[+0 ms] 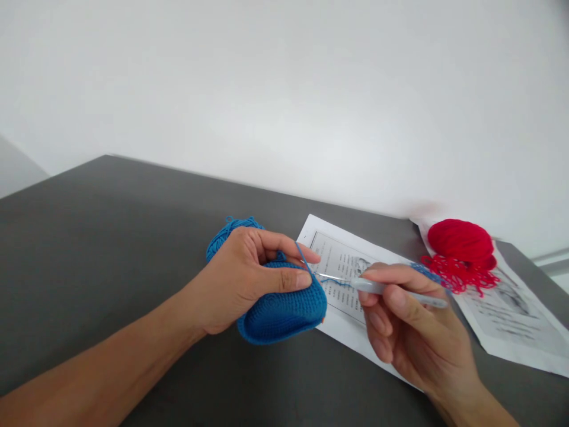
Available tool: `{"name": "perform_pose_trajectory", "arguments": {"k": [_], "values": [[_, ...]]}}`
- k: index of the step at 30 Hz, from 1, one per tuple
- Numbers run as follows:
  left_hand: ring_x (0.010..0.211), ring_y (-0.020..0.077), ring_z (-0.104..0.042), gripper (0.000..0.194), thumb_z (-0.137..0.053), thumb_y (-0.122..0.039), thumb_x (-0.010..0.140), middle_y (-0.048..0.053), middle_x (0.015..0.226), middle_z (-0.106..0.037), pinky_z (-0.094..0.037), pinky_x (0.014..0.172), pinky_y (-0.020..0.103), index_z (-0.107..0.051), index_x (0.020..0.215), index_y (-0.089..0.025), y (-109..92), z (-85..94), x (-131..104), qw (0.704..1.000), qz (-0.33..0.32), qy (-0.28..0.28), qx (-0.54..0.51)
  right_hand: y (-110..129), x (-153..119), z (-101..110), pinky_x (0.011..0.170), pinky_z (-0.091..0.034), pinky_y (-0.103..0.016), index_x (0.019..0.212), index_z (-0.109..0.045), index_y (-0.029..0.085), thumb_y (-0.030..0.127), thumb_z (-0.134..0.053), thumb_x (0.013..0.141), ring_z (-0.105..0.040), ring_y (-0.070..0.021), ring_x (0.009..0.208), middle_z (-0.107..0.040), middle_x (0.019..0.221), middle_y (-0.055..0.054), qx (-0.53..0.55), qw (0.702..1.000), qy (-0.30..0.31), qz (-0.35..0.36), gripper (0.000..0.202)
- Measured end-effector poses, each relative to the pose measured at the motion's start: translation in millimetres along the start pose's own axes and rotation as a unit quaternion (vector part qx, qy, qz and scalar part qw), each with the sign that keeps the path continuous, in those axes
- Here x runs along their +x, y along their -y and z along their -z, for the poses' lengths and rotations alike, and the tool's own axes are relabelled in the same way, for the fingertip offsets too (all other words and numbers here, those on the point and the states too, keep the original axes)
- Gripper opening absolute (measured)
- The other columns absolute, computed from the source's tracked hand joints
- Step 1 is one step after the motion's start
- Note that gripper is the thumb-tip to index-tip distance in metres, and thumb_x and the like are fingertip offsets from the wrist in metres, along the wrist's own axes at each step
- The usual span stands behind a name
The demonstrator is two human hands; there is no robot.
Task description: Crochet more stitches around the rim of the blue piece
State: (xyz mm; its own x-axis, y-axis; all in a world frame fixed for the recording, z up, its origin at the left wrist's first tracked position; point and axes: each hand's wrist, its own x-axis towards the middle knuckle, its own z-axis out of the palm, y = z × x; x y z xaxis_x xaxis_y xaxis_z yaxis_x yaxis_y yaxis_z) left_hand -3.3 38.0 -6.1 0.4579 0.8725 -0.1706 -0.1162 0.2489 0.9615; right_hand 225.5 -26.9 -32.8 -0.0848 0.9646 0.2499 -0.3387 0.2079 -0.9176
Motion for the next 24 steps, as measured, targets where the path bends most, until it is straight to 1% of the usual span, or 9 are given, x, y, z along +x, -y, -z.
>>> {"name": "perform_pose_trajectory", "arguments": {"k": [3,7,10,13,15,16,19,22,24], "values": [[0.067,0.0156,-0.071,0.017,-0.094,-0.025,0.071,0.003,0.076,-0.081,-0.054,0.061,0.021,-0.088,0.086,-0.021,3,-7.4,-1,0.999,-0.013,-0.032,-0.02,-9,2,-10,0.039,-0.057,-0.013,0.108,-0.084,0.025,0.027,-0.074,0.097,-0.065,-0.0084,0.05,-0.079,0.079,-0.002,0.042,0.999,-0.021,-0.013,0.014],[0.07,0.016,-0.072,0.023,-0.096,-0.024,0.068,0.003,0.077,-0.082,-0.055,0.065,0.022,-0.088,0.089,-0.019,7,-19.2,-4,0.998,-0.017,-0.048,-0.035,-17,5,-17,0.044,-0.059,-0.017,0.107,-0.084,0.027,0.032,-0.077,0.095,-0.068,-0.0108,0.054,-0.079,0.077,-0.003,-0.004,0.999,-0.031,0.018,0.015],[0.07,0.0137,-0.071,0.024,-0.095,-0.02,0.068,0.001,0.077,-0.082,-0.055,0.066,0.02,-0.088,0.091,-0.02,10,-25.7,-6,0.996,-0.024,-0.065,-0.06,-25,5,-18,0.053,-0.062,-0.02,0.107,-0.084,0.028,0.034,-0.079,0.093,-0.07,-0.0118,0.059,-0.078,0.075,-0.002,-0.041,0.997,-0.044,0.046,0.015],[0.07,0.0105,-0.068,0.016,-0.095,-0.017,0.068,0.0,0.082,-0.082,-0.052,0.064,0.016,-0.086,0.081,-0.019,14,-29.8,-6,0.991,-0.045,-0.105,-0.07,-32,5,-17,0.069,-0.064,-0.024,0.108,-0.084,0.03,0.036,-0.082,0.091,-0.073,-0.0132,0.075,-0.078,0.088,-0.002,-0.085,0.99,-0.069,0.091,0.018],[0.075,0.0111,-0.068,0.017,-0.096,-0.013,0.064,0.0,0.086,-0.082,-0.053,0.066,0.016,-0.084,0.076,-0.019,16,-31.9,-6,0.988,-0.046,-0.117,-0.089,-35,4,-17,0.079,-0.063,-0.027,0.11,-0.084,0.031,0.034,-0.083,0.09,-0.074,-0.016,0.091,-0.077,0.101,-0.003,-0.121,0.982,-0.084,0.115,0.02],[0.076,0.0117,-0.068,0.02,-0.096,-0.012,0.063,0.0,0.085,-0.081,-0.054,0.068,0.016,-0.084,0.079,-0.019,16,-32.8,-6,0.987,-0.043,-0.119,-0.103,-37,3,-18,0.082,-0.063,-0.028,0.111,-0.084,0.032,0.031,-0.083,0.09,-0.074,-0.0172,0.096,-0.077,0.107,-0.004,-0.139,0.979,-0.089,0.123,0.021],[0.075,0.0125,-0.067,0.031,-0.094,-0.01,0.064,-0.002,0.078,-0.077,-0.055,0.068,0.018,-0.085,0.092,-0.019,18,-35.2,-6,0.984,-0.028,-0.124,-0.129,-38,1,-22,0.081,-0.06,-0.028,0.114,-0.083,0.032,0.022,-0.081,0.091,-0.072,-0.018,0.102,-0.074,0.114,-0.005,-0.182,0.968,-0.102,0.142,0.025],[0.078,0.0135,-0.067,0.031,-0.093,-0.01,0.066,-0.001,0.078,-0.075,-0.056,0.07,0.019,-0.083,0.094,-0.017,19,-36.5,-6,0.983,-0.025,-0.128,-0.128,-36,0,-27,0.075,-0.057,-0.026,0.113,-0.084,0.033,0.017,-0.08,0.091,-0.07,-0.0171,0.1,-0.073,0.111,-0.004,-0.219,0.955,-0.108,0.168,0.028],[0.08,0.0143,-0.068,0.037,-0.093,-0.01,0.066,-0.001,0.079,-0.076,-0.056,0.072,0.02,-0.083,0.1,-0.016,20,-36.4,-6,0.984,-0.024,-0.124,-0.127,-33,0,-27,0.07,-0.055,-0.025,0.114,-0.083,0.034,0.013,-0.079,0.091,-0.069,-0.0162,0.095,-0.072,0.107,-0.004,-0.247,0.947,-0.097,0.18,0.031]]}}
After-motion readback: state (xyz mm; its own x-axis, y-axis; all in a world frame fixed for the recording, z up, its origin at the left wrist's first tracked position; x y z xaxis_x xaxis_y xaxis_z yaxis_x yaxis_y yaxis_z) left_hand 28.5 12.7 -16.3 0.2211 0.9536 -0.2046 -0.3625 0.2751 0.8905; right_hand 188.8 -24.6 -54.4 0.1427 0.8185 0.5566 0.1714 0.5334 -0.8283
